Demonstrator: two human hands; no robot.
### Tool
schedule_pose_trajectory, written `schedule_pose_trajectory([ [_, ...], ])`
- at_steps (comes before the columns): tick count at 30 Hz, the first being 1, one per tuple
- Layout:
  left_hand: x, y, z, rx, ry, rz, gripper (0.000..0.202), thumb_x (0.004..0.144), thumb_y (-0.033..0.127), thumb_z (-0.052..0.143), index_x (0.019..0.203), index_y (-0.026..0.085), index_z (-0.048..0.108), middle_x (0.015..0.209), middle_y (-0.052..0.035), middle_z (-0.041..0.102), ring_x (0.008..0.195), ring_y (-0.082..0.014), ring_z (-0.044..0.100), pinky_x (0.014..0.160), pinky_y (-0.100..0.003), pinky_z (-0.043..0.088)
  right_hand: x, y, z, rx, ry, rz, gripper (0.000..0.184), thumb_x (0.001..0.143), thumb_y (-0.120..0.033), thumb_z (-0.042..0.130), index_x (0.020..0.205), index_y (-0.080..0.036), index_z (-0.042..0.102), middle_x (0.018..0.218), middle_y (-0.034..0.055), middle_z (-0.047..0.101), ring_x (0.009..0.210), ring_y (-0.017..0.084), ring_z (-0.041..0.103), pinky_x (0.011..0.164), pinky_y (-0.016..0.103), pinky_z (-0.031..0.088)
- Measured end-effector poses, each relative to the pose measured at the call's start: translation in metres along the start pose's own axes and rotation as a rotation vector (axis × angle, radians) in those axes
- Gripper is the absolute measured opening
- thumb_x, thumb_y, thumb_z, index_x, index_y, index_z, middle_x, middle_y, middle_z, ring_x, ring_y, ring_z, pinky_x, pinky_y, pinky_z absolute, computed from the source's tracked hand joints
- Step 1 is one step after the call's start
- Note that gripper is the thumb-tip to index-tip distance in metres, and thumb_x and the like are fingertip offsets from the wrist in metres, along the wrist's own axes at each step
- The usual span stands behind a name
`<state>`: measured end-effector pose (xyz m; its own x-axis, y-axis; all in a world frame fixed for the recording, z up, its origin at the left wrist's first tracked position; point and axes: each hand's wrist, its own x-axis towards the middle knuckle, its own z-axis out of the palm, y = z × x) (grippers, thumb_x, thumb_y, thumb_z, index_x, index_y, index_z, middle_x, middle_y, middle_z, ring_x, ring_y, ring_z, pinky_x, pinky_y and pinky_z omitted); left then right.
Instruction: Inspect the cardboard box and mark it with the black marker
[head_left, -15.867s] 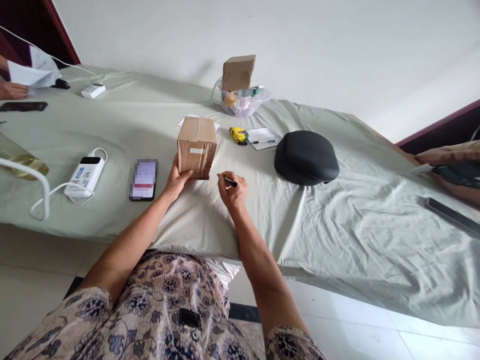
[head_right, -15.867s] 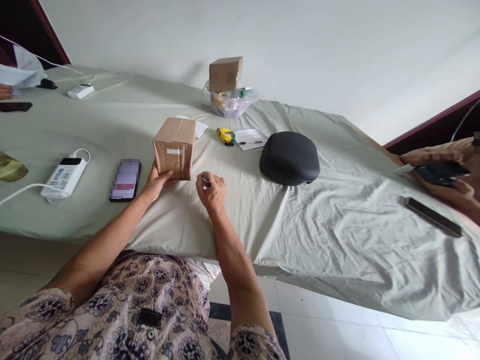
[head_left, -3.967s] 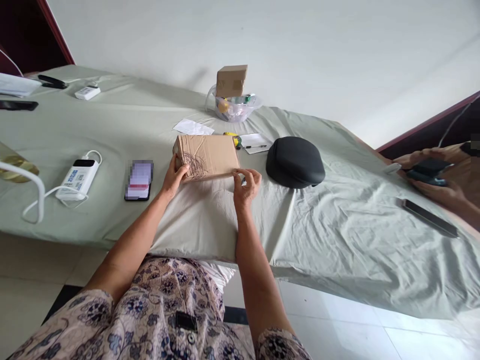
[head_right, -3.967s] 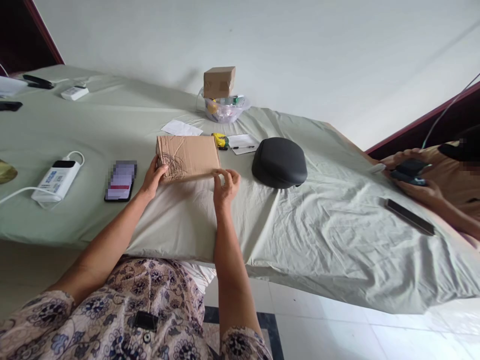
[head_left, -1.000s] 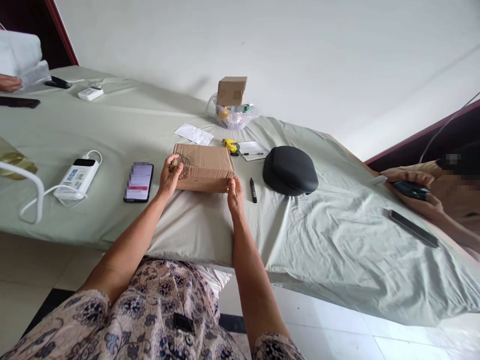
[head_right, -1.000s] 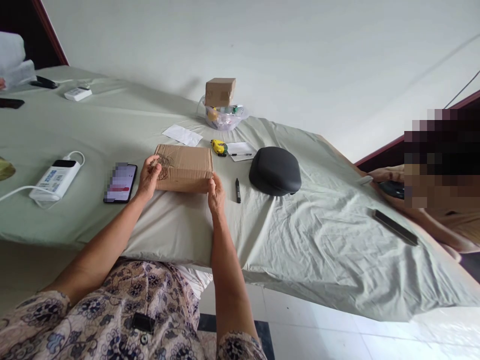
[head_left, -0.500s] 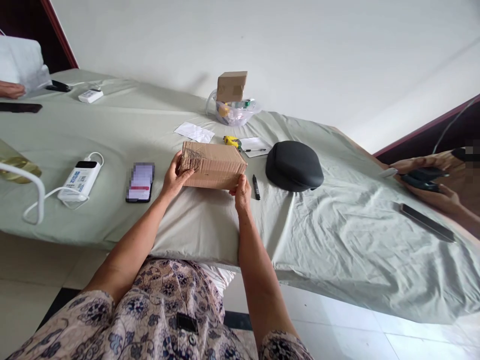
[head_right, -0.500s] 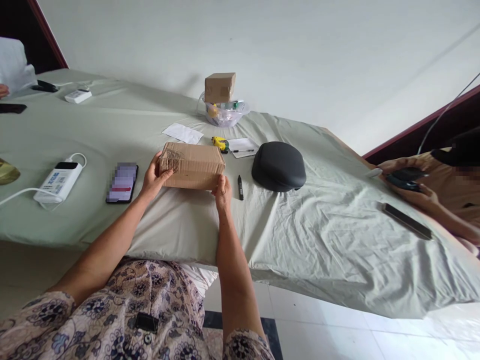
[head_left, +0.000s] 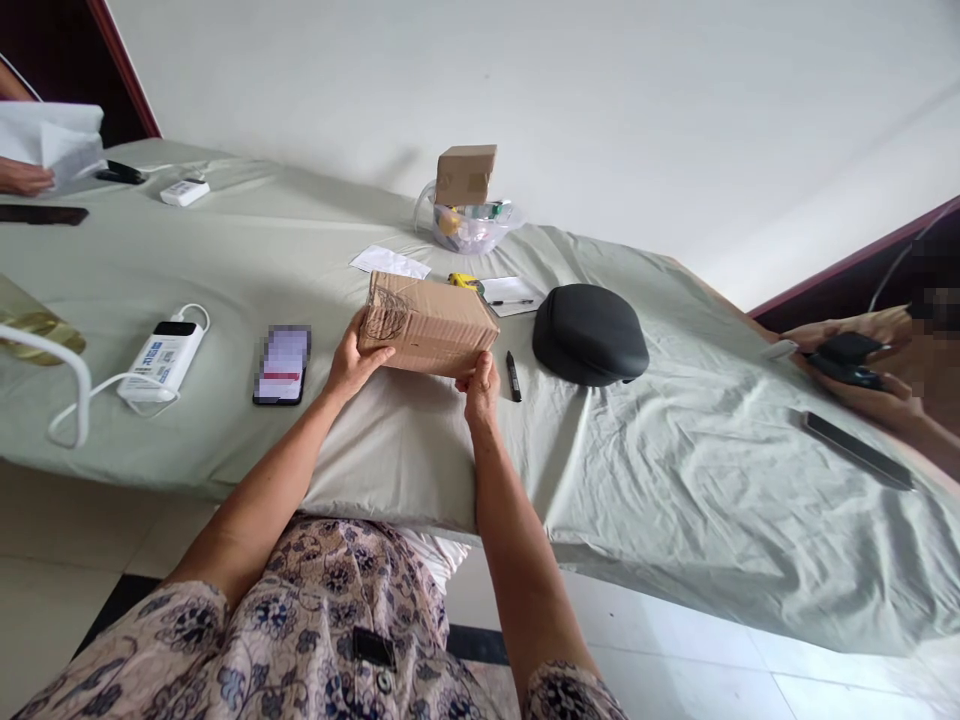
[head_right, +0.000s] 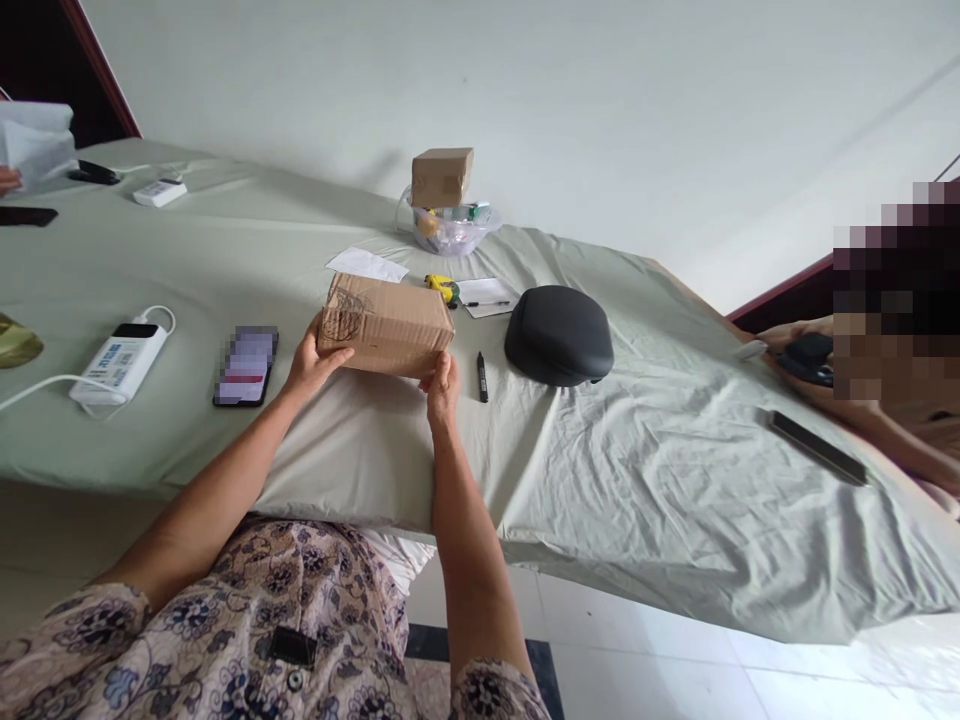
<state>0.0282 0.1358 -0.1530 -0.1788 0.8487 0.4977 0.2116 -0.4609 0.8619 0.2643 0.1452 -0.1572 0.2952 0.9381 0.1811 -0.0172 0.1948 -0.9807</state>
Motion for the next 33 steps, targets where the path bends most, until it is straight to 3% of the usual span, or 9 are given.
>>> schedule_pose_trajectory([
  [4, -0.002, 0.004, 0.0, 0.054, -0.024, -0.013, 0.096, 0.07, 0.043, 0.088, 0.151, 0.02, 0.04, 0.152, -0.0161, 0.054, 0.143, -0.0334, 0.051, 0.123, -0.048, 0.04, -0.003, -0.001, 0.004, 0.041, 0.008, -0.069, 0.067, 0.077, -0.09, 0.052, 0.083, -0.023, 0.051, 0.049, -0.0092, 0.046, 0.043, 0.01, 0.045, 0.043, 0.022, 0.034],
  [11, -0.004, 0.004, 0.0, 0.066, 0.042, -0.121, 0.094, 0.066, 0.036, 0.091, 0.147, 0.021, 0.044, 0.142, -0.0146, 0.063, 0.134, -0.0342, 0.06, 0.115, -0.05, 0.048, -0.004, -0.001, 0.005, 0.083, 0.003, -0.165, 0.059, 0.085, -0.074, 0.058, 0.103, -0.018, 0.061, 0.057, -0.0072, 0.054, 0.05, 0.011, 0.054, 0.052, 0.024, 0.042],
  [15, -0.004, 0.005, 0.0, 0.057, 0.067, -0.187, 0.091, 0.067, 0.036, 0.091, 0.146, 0.02, 0.047, 0.137, -0.0139, 0.066, 0.128, -0.0333, 0.063, 0.112, -0.049, 0.05, -0.005, 0.002, 0.003, -0.016, 0.01, -0.206, 0.055, 0.09, -0.067, 0.056, 0.112, -0.018, 0.066, 0.07, -0.0016, 0.063, 0.058, 0.013, 0.058, 0.058, 0.026, 0.045],
  [20, -0.004, 0.01, -0.002, 0.065, 0.089, -0.13, 0.092, 0.072, 0.038, 0.088, 0.151, 0.023, 0.043, 0.147, -0.0123, 0.061, 0.136, -0.0313, 0.058, 0.118, -0.047, 0.045, -0.002, 0.01, 0.0, -0.281, 0.151, -0.326, 0.048, 0.091, -0.063, 0.054, 0.102, -0.019, 0.071, 0.097, 0.0081, 0.069, 0.085, 0.019, 0.063, 0.082, 0.037, 0.053],
  [23, -0.008, 0.012, -0.002, 0.097, 0.08, -0.129, 0.093, 0.075, 0.045, 0.085, 0.153, 0.024, 0.041, 0.148, -0.0138, 0.059, 0.136, -0.0324, 0.058, 0.115, -0.048, 0.047, -0.005, 0.016, 0.006, -0.331, 0.156, -0.362, 0.055, 0.091, -0.06, 0.056, 0.129, -0.021, 0.06, 0.118, 0.0126, 0.064, 0.103, 0.024, 0.063, 0.088, 0.042, 0.054],
  [26, -0.013, 0.014, 0.003, 0.125, 0.064, -0.104, 0.097, 0.081, 0.055, 0.079, 0.159, 0.024, 0.03, 0.145, -0.0158, 0.061, 0.129, -0.0319, 0.063, 0.109, -0.047, 0.052, -0.012, 0.017, 0.016, -0.412, 0.165, -0.443, 0.091, 0.084, -0.067, 0.064, 0.156, -0.021, 0.032, 0.147, 0.0205, 0.047, 0.132, 0.035, 0.051, 0.099, 0.05, 0.052],
  [29, -0.021, 0.012, 0.012, 0.195, 0.069, -0.028, 0.107, 0.081, 0.064, 0.077, 0.162, 0.023, 0.02, 0.154, -0.0196, 0.052, 0.14, -0.0339, 0.055, 0.114, -0.049, 0.048, -0.02, 0.014, 0.024, -0.558, 0.166, -0.537, 0.113, 0.079, -0.074, 0.067, 0.163, -0.021, 0.011, 0.158, 0.0239, 0.034, 0.143, 0.04, 0.042, 0.108, 0.058, 0.046],
  [33, -0.028, 0.007, 0.023, 0.317, 0.107, 0.006, 0.123, 0.07, 0.066, 0.085, 0.162, 0.018, 0.018, 0.164, -0.0256, 0.034, 0.154, -0.0388, 0.036, 0.123, -0.052, 0.038, -0.027, 0.009, 0.03, -0.693, 0.162, -0.595, 0.115, 0.082, -0.077, 0.062, 0.163, -0.02, 0.005, 0.155, 0.0264, 0.037, 0.144, 0.042, 0.04, 0.107, 0.061, 0.046],
])
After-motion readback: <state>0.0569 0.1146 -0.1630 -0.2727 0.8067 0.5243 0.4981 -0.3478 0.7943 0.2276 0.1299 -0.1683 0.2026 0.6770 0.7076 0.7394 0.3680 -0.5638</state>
